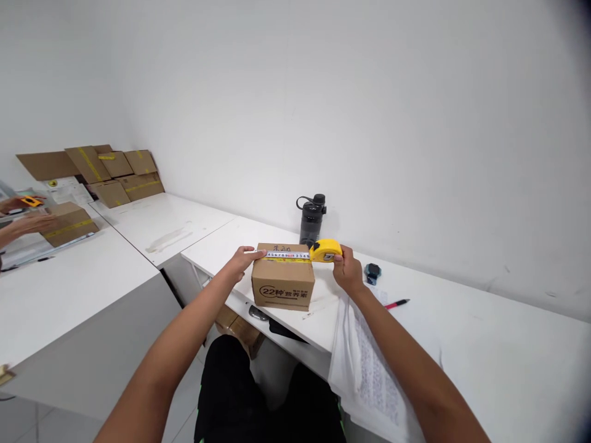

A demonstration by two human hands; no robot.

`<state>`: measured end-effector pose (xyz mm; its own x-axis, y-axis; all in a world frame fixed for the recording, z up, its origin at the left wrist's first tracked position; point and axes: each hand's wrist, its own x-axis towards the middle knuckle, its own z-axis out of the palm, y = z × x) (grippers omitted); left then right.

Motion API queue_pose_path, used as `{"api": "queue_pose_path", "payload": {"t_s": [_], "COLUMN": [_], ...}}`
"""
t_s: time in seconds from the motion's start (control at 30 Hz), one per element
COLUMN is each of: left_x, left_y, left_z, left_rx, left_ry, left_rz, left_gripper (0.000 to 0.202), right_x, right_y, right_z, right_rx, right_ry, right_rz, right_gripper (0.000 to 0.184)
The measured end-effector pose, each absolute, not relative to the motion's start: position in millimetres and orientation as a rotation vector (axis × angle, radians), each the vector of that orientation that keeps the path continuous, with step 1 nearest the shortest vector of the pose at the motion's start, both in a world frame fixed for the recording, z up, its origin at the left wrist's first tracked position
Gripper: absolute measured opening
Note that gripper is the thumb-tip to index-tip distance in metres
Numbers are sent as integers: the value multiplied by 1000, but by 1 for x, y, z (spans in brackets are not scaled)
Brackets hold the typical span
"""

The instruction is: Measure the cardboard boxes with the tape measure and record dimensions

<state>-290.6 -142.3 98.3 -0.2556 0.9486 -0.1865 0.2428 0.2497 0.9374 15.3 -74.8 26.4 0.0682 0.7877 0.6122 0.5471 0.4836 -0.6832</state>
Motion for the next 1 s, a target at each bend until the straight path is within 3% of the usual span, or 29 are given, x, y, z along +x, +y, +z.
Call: {"api": "queue_pose_path", "payload": {"t_s": [0.27,0.47,0.67,1.0], "left_x": [-288,-285,-250,-237], "left_y": [-145,-128,-108,-80], "left_z": [117,161,202,145], "left_rx": [1597,1613,1622,1531], "left_ry": [2018,1817,1487,1393], "left_rz": [1073,1126,1041,1015], "left_gripper": [32,40,45,33], "right_x": [21,18,-9,-39], "right_y": [-83,-135,-214,-220], "right_z": [49,106,135,128], "right_rx": [-1129,-988,-1093,-1386], "right_ry": [-1649,-1935,-2147,-2318], "right_rz": [276,263,66,202], "right_gripper": [58,46,47,51]}}
